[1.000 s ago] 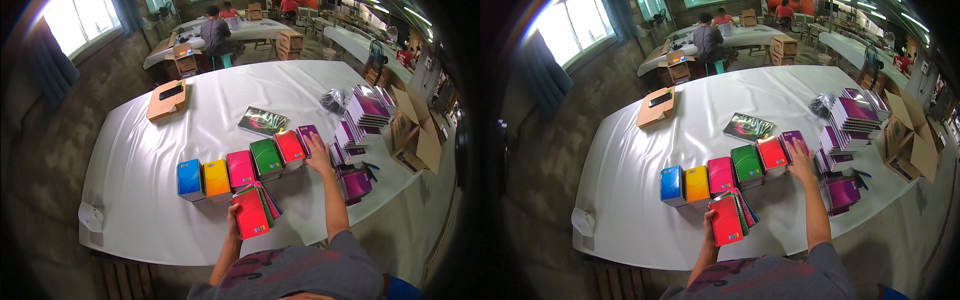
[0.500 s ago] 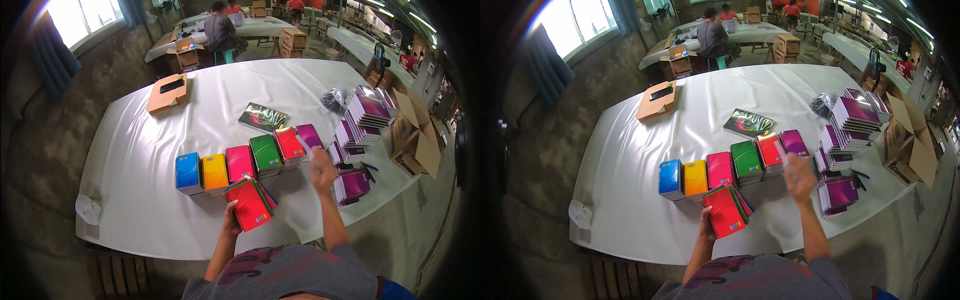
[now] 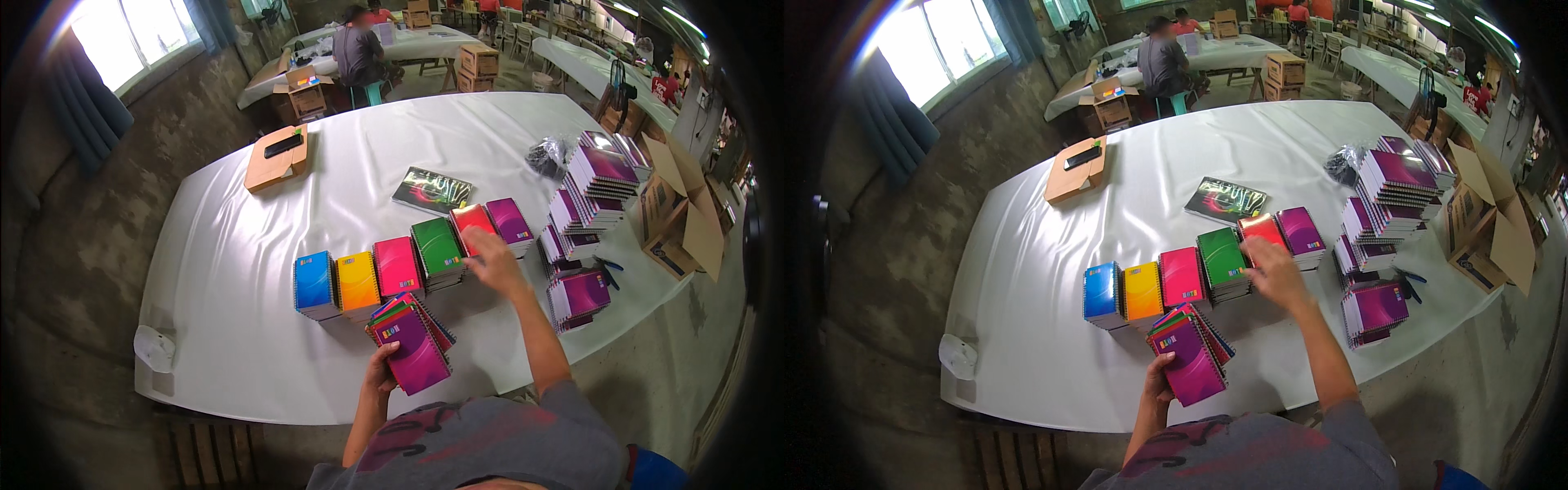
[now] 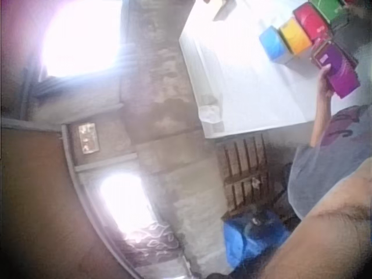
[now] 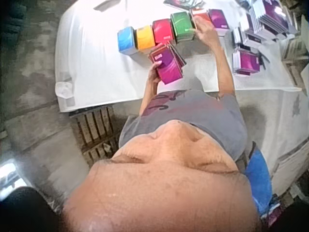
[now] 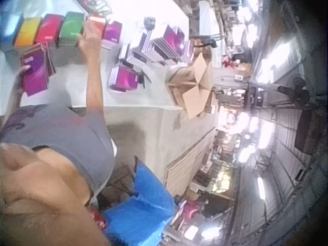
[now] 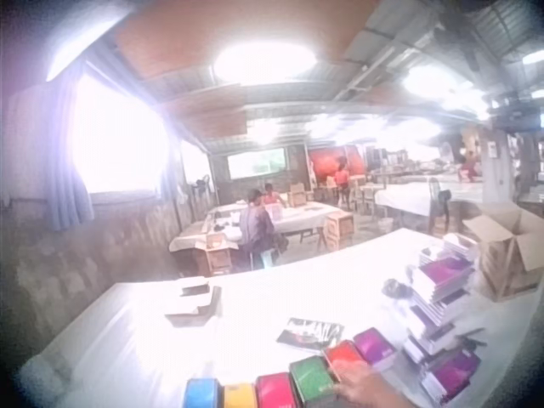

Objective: The person repeatedly picks up small spiral-bound notebooks from a table, briefly opens them, and places them into color-matched stacks. The person handles notebooks of various colors, including blue, yellow, pink, green, red, and purple, and arranges them into neat piles on a white-covered table.

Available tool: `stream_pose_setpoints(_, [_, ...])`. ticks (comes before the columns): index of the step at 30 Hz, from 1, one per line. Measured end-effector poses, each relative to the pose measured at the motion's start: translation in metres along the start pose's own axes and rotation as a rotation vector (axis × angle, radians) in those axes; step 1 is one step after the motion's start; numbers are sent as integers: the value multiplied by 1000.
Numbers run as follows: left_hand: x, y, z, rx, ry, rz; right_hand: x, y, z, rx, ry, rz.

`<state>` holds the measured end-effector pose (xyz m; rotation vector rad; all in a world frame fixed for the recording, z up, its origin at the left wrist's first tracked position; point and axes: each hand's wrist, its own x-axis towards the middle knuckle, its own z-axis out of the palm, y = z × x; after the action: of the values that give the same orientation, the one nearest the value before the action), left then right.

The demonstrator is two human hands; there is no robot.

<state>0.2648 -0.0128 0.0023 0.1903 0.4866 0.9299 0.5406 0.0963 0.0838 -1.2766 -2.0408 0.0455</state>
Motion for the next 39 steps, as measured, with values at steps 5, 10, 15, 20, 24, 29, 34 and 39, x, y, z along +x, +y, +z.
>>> stream_pose_setpoints(5, [-1,8,10,121,54,52,-29,66,25,-260,-115,138])
stream_pose_setpoints(10, [7,8,5,125,73,20,-49,51,27,-124,225,37])
stream_pose_setpoints(15, [15,1,9,57,-10,15,-54,-49,5,11,359,-292])
stream_pose_setpoints(20, [23,-8,5,12,-230,74,-89,-102,14,122,-232,-616])
stream_pose_setpoints(24, [16,-3,-6,-23,-98,-5,-78,-67,3,103,-170,-501])
stream_pose_setpoints(29, [12,-11,-2,-40,-112,59,-31,67,-16,-312,47,272])
stream_pose_setpoints(34, [13,-16,-1,-49,-35,74,-59,126,12,-519,-70,252])
stream_pose_setpoints(39, [8,-13,-6,-14,20,104,-56,124,12,-516,-65,299])
